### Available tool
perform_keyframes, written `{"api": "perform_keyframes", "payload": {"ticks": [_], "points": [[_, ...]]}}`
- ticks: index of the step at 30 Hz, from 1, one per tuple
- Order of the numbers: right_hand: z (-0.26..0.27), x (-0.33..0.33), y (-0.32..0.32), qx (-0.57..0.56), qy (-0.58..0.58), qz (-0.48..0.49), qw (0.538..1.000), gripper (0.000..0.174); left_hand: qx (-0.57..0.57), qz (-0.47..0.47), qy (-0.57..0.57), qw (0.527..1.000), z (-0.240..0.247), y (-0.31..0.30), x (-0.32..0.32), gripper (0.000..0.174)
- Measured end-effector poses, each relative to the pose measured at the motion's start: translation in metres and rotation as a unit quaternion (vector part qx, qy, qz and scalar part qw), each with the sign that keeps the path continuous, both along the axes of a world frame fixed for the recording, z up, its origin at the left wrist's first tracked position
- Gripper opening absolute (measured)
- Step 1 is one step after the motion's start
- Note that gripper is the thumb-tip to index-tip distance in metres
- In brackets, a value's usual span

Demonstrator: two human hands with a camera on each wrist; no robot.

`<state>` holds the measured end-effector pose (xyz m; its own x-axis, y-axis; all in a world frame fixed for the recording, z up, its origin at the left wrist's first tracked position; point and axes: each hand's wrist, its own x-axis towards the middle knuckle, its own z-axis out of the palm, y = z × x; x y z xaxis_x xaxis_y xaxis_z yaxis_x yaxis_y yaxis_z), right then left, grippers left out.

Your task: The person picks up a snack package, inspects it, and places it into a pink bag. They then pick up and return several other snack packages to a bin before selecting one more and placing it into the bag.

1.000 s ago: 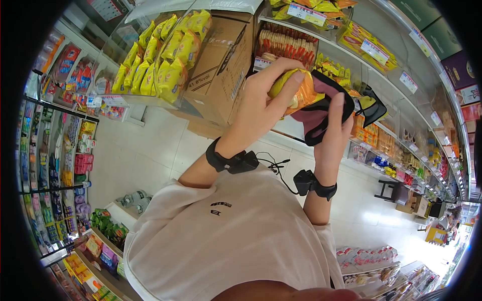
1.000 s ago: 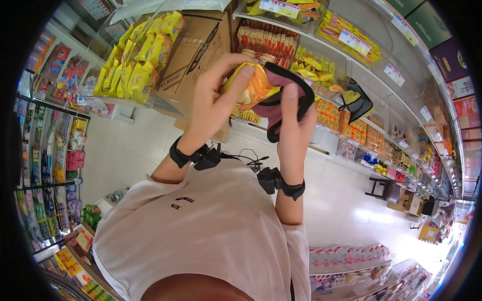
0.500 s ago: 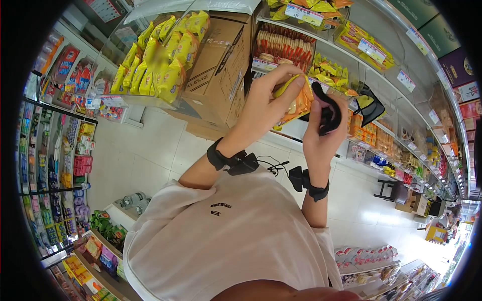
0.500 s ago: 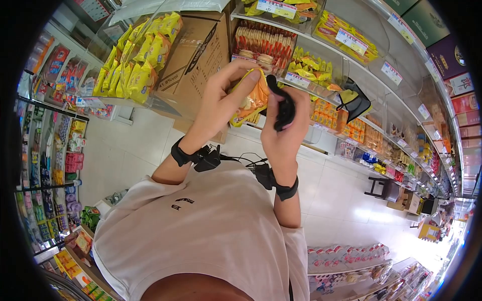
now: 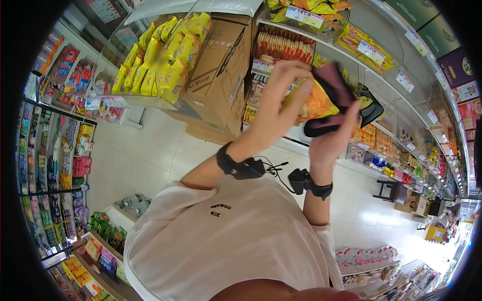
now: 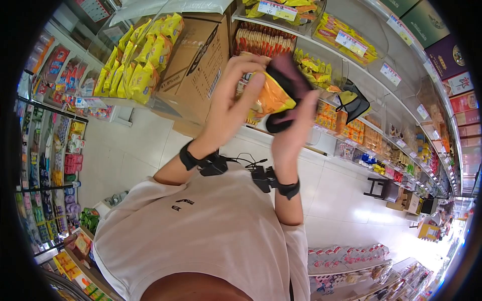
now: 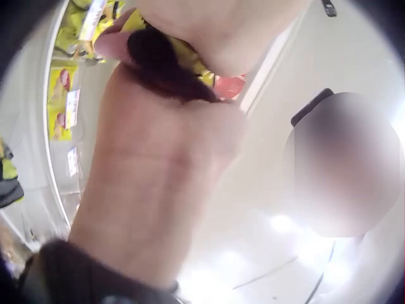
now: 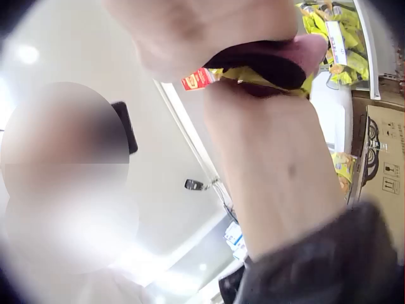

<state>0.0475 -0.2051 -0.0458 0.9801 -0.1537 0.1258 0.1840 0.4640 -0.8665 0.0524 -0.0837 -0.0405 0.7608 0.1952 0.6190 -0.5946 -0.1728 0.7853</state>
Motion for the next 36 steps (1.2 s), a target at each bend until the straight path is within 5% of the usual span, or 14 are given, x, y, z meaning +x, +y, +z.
{"api": "perform_keyframes", "payload": {"ticks": [2, 5, 11, 15, 21, 27, 28, 31, 36], "points": [[-0.024, -0.013, 0.017, -0.181, -0.068, 0.014, 0.981, 0.065, 0.029, 0.063, -0.101, 0.993, -0.004, -0.003, 0.004, 0.016], [-0.005, -0.030, 0.023, -0.200, -0.082, 0.146, 0.966, 0.082, 0.032, 0.080, -0.217, 0.972, 0.013, 0.013, 0.002, 0.013], [0.023, -0.010, 0.041, -0.254, -0.250, 0.109, 0.928, 0.064, -0.065, -0.094, -0.171, 0.979, 0.023, 0.023, 0.000, 0.015], [0.023, -0.010, 0.040, -0.226, -0.152, 0.121, 0.955, 0.036, -0.192, -0.206, -0.079, 0.956, 0.023, 0.025, 0.000, 0.021], [0.026, 0.001, 0.023, -0.168, 0.072, 0.184, 0.966, 0.033, -0.383, -0.328, 0.010, 0.863, 0.012, 0.025, 0.010, 0.027], [0.017, 0.008, 0.007, -0.166, -0.072, 0.017, 0.983, 0.026, -0.389, -0.358, 0.051, 0.848, 0.015, 0.011, 0.011, 0.055], [0.020, 0.008, 0.002, -0.170, -0.082, -0.027, 0.982, 0.025, -0.391, -0.366, 0.059, 0.843, 0.014, 0.011, 0.007, 0.055], [0.003, 0.021, -0.021, -0.225, -0.194, -0.128, 0.946, 0.026, -0.218, -0.246, 0.142, 0.934, 0.010, -0.002, -0.002, 0.043], [0.018, -0.005, -0.038, -0.106, -0.099, -0.095, 0.985, 0.023, -0.312, -0.269, 0.153, 0.898, 0.008, -0.024, 0.002, 0.037]]}}
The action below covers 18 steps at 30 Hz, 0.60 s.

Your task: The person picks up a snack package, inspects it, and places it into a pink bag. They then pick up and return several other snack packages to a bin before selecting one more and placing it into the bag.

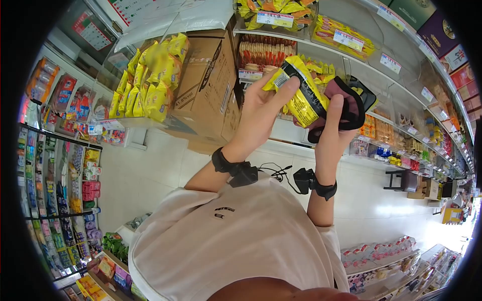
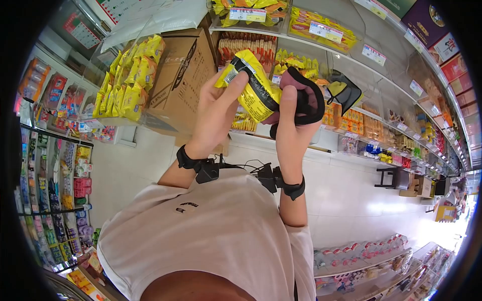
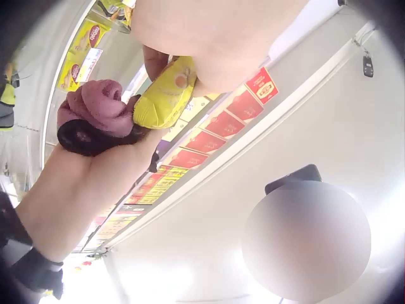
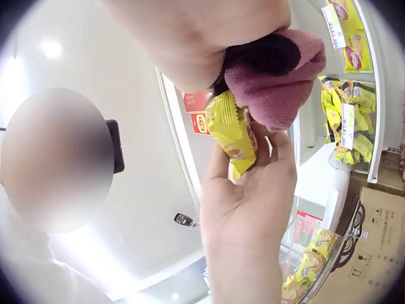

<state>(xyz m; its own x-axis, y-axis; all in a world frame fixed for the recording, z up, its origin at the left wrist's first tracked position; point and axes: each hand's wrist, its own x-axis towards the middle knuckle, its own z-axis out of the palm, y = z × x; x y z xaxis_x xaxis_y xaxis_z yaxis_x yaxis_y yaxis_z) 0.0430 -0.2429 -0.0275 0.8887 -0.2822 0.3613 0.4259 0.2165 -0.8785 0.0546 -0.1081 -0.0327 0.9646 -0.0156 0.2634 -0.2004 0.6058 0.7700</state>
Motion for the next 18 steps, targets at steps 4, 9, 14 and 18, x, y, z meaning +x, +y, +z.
{"api": "perform_keyframes", "payload": {"ticks": [4, 9, 14, 18], "points": [[-0.016, 0.008, -0.024, -0.084, -0.074, -0.075, 0.991, 0.022, 0.017, 0.011, -0.012, 1.000, 0.005, -0.026, -0.006, 0.040], [0.003, -0.011, -0.062, 0.015, 0.013, -0.033, 0.999, 0.020, 0.020, -0.006, -0.016, 1.000, 0.001, -0.060, -0.013, 0.042], [-0.005, -0.013, -0.094, 0.186, 0.024, 0.067, 0.980, 0.028, -0.010, -0.047, -0.005, 0.999, 0.007, -0.095, -0.024, 0.046], [-0.009, -0.010, -0.121, 0.190, 0.035, 0.069, 0.979, 0.026, 0.012, -0.024, -0.007, 1.000, 0.005, -0.118, -0.027, 0.048]]}}
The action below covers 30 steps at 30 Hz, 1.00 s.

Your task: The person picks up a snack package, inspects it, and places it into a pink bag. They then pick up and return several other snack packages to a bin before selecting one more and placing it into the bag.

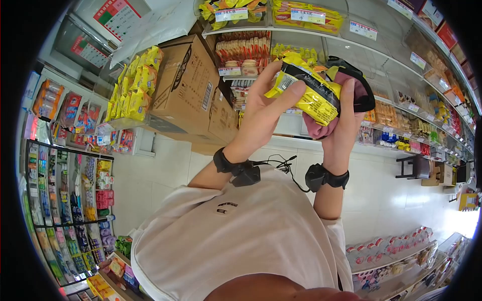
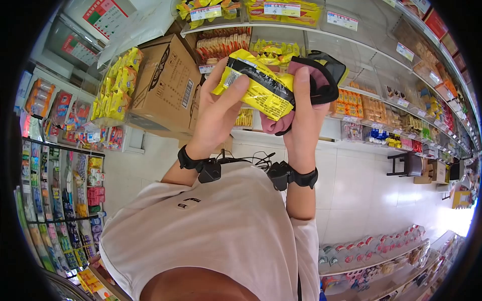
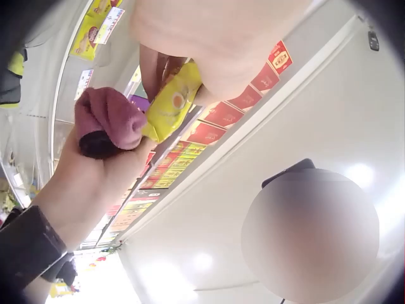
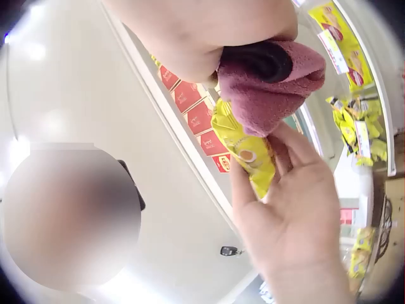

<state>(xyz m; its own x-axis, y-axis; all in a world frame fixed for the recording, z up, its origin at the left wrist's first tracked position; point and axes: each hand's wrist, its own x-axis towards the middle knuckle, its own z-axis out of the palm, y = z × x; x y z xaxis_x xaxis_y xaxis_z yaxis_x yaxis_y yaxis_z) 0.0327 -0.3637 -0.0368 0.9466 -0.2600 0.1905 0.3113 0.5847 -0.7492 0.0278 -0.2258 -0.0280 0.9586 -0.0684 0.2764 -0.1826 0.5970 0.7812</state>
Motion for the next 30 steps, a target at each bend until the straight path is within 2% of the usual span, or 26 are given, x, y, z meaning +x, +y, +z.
{"api": "perform_keyframes", "payload": {"ticks": [2, 5, 6, 9, 10, 13, 15, 18, 19, 22, 24, 28, 30], "points": [[-0.002, 0.003, -0.013, -0.002, 0.013, -0.017, 1.000, 0.025, 0.050, 0.024, -0.029, 0.998, 0.000, -0.006, 0.002, 0.047], [-0.015, 0.016, -0.022, -0.071, -0.043, -0.068, 0.994, 0.026, 0.118, 0.104, -0.071, 0.985, 0.010, -0.018, 0.000, 0.047], [-0.008, 0.007, -0.025, -0.116, -0.036, -0.047, 0.991, 0.028, 0.156, 0.128, -0.112, 0.973, 0.007, -0.018, 0.003, 0.048], [-0.018, 0.018, -0.022, -0.100, -0.040, -0.027, 0.994, 0.028, 0.160, 0.131, -0.132, 0.969, 0.013, -0.026, 0.003, 0.049], [-0.011, 0.013, -0.023, -0.067, -0.002, 0.008, 0.998, 0.027, 0.164, 0.133, -0.130, 0.969, 0.012, -0.025, 0.004, 0.048], [-0.010, 0.023, -0.026, -0.093, -0.021, 0.011, 0.995, 0.025, 0.172, 0.135, -0.135, 0.966, 0.013, -0.023, 0.016, 0.044], [-0.012, 0.031, -0.025, -0.115, -0.036, -0.016, 0.993, 0.024, 0.180, 0.137, -0.141, 0.964, 0.015, -0.023, 0.026, 0.037], [-0.018, 0.045, -0.030, -0.154, -0.042, -0.055, 0.986, 0.024, 0.142, 0.058, -0.096, 0.984, 0.016, -0.017, 0.044, 0.045], [-0.020, 0.050, -0.030, -0.167, -0.042, -0.068, 0.983, 0.025, 0.138, 0.060, -0.084, 0.985, 0.016, -0.015, 0.051, 0.045], [-0.014, 0.071, -0.021, -0.066, 0.024, -0.079, 0.994, 0.028, 0.123, 0.060, -0.060, 0.989, 0.011, -0.005, 0.077, 0.046], [-0.007, 0.084, -0.009, -0.101, 0.027, -0.046, 0.993, 0.030, 0.112, 0.057, -0.066, 0.990, 0.006, 0.007, 0.103, 0.047], [0.005, 0.132, 0.029, -0.146, 0.046, 0.020, 0.988, 0.034, 0.140, 0.106, -0.162, 0.971, 0.000, 0.050, 0.150, 0.048], [0.008, 0.149, 0.046, -0.140, 0.065, 0.040, 0.987, 0.033, 0.136, 0.102, -0.147, 0.974, 0.001, 0.069, 0.166, 0.048]]}}
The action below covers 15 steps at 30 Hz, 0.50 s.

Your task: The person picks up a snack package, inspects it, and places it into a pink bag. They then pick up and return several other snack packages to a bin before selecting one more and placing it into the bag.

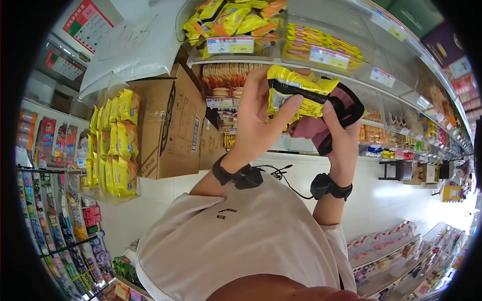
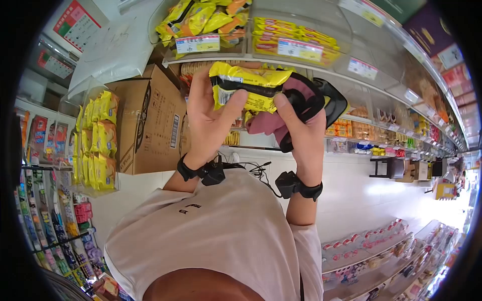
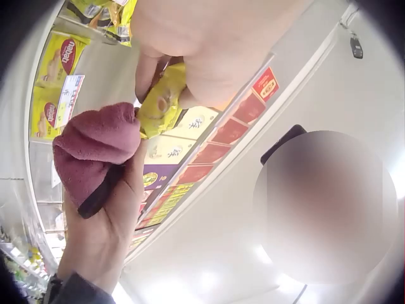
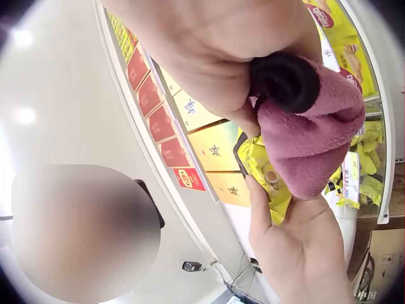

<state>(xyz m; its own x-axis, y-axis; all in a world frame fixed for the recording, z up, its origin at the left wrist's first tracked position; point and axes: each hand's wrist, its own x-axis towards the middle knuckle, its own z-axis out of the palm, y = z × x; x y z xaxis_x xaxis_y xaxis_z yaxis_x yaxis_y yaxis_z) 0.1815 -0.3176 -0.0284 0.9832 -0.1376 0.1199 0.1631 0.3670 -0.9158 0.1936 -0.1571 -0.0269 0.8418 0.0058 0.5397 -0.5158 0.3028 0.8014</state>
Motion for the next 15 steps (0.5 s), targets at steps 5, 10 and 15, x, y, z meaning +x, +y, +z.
{"api": "perform_keyframes", "payload": {"ticks": [5, 10, 15], "points": [[0.000, 0.034, 0.030, -0.050, 0.006, -0.003, 0.999, 0.034, -0.011, -0.015, 0.045, 0.999, -0.004, 0.036, 0.037, 0.050], [-0.011, 0.058, 0.043, -0.361, -0.131, -0.123, 0.915, 0.037, -0.041, -0.017, 0.080, 0.996, -0.014, 0.046, 0.063, 0.049], [-0.008, 0.074, 0.037, -0.128, -0.056, -0.054, 0.989, 0.029, -0.087, -0.039, 0.106, 0.990, -0.002, 0.049, 0.074, 0.050]]}}
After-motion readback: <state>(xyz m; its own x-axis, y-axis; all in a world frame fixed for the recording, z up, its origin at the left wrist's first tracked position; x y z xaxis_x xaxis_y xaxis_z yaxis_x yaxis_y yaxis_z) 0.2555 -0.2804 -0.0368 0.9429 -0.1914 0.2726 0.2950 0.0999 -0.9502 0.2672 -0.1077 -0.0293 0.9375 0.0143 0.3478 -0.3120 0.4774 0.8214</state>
